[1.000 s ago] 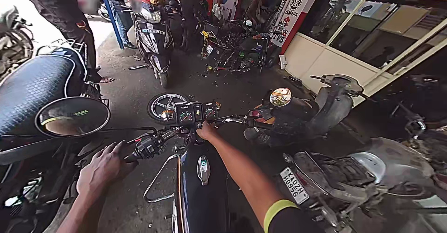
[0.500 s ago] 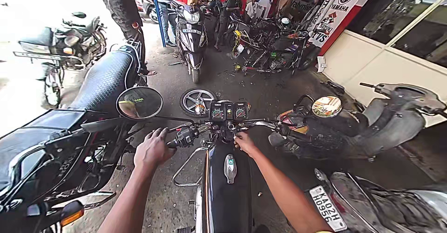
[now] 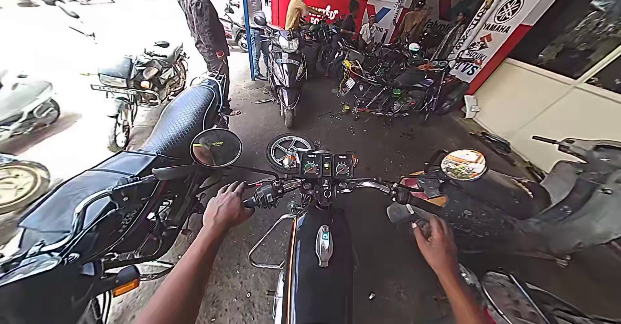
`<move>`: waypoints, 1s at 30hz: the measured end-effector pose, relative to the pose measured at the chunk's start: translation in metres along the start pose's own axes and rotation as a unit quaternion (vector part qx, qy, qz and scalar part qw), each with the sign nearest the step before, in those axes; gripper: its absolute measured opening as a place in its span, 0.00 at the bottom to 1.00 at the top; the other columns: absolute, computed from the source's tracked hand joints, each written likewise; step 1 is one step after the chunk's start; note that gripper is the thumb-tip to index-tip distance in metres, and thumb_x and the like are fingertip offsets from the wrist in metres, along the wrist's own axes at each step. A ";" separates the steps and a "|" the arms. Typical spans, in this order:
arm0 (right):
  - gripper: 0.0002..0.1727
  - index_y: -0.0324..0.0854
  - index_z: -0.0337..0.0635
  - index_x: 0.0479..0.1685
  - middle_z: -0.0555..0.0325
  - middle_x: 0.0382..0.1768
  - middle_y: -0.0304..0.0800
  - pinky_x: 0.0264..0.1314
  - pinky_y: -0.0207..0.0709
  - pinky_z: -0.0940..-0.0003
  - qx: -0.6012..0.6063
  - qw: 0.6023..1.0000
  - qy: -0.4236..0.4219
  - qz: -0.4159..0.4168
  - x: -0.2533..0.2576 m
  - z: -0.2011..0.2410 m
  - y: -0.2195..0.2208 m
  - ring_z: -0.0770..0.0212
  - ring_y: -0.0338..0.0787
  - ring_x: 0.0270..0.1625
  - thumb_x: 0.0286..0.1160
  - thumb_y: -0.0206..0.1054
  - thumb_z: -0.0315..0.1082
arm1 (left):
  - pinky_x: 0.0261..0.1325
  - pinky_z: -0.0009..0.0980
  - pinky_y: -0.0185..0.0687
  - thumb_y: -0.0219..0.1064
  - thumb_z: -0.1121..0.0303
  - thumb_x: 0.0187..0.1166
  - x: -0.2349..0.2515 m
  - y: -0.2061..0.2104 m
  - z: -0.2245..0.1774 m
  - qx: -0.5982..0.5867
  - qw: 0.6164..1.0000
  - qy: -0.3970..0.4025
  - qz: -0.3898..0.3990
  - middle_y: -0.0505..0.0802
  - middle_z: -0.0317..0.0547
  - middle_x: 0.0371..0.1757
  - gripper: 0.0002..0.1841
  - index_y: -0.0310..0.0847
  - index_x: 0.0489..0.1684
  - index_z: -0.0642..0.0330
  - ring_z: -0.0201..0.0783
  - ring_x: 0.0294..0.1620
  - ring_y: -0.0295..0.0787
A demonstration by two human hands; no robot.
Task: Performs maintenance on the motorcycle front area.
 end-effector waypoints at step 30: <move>0.53 0.67 0.48 0.87 0.45 0.80 0.76 0.81 0.68 0.36 -0.132 0.932 -0.046 0.335 0.138 -0.029 0.039 0.42 0.75 0.82 0.55 0.85 0.54 | 0.71 0.57 0.78 0.77 0.40 0.58 0.008 -0.011 0.004 0.026 0.999 0.026 0.032 0.87 0.58 0.66 0.42 0.77 0.70 0.61 0.57 0.70 0.84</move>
Point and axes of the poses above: each hand's wrist, its own x-axis towards the middle knuckle, its own y-axis out of the palm, z = x × y, the point moved 2 cm from there along x, towards the middle knuckle
